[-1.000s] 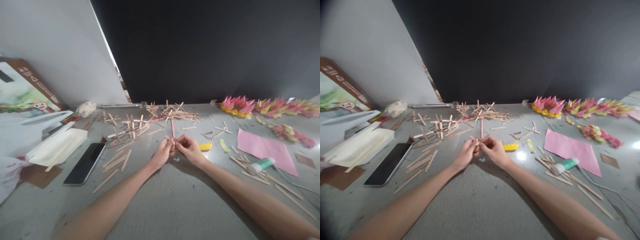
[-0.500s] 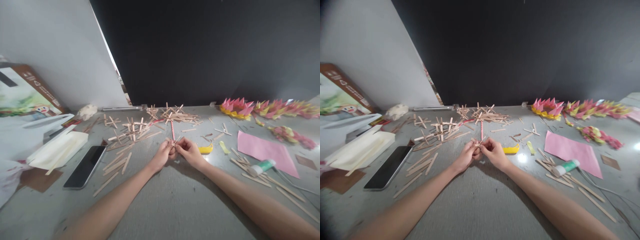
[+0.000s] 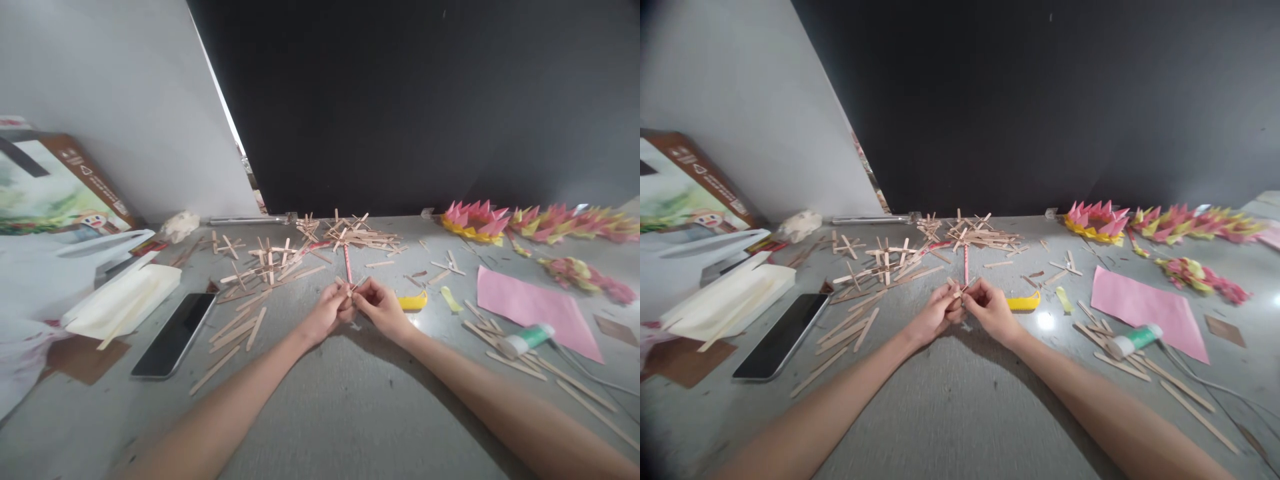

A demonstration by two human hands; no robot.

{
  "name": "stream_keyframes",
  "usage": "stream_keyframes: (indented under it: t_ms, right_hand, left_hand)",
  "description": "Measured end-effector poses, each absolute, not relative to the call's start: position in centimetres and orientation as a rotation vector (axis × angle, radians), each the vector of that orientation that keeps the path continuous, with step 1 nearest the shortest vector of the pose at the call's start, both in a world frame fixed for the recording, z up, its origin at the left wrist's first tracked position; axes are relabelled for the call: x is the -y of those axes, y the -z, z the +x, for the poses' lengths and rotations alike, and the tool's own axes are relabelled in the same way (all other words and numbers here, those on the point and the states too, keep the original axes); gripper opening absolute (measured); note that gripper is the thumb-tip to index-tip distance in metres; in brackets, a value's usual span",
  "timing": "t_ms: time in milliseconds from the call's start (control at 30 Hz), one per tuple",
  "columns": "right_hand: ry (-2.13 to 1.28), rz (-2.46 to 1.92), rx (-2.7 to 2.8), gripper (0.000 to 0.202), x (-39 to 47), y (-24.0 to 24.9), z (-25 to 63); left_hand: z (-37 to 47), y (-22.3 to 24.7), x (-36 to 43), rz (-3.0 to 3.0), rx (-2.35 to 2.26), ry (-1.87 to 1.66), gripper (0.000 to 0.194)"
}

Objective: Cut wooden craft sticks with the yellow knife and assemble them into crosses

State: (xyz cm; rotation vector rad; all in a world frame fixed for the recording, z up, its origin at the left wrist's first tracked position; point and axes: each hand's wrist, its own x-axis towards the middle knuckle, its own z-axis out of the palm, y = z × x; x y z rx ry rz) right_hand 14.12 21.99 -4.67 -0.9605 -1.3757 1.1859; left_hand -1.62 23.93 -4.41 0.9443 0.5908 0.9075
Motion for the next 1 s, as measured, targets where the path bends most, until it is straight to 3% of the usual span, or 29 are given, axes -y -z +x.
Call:
stream_keyframes:
  t_ms: [267,500,1000]
  right_hand:
    - [-1.197,-0.979,1.376,0.042,-22.2,4.4,14.1]
    - [-1.182,-0.967,1.377,0.043,-22.2,4.4,14.1]
    - [-1.192,-0.996,1.352,0.043,-22.7,4.9,14.2]
  left_hand:
    - [-1.8,5.1,-24.2,1.073,-0.698,-1.015,0.051]
    - [-1.7,4.0,-23.8,0.886,-0.581,-0.855,0.055]
    - [-1.3,5.3,-24.2,1.187,-0.736,-1.066,0.051]
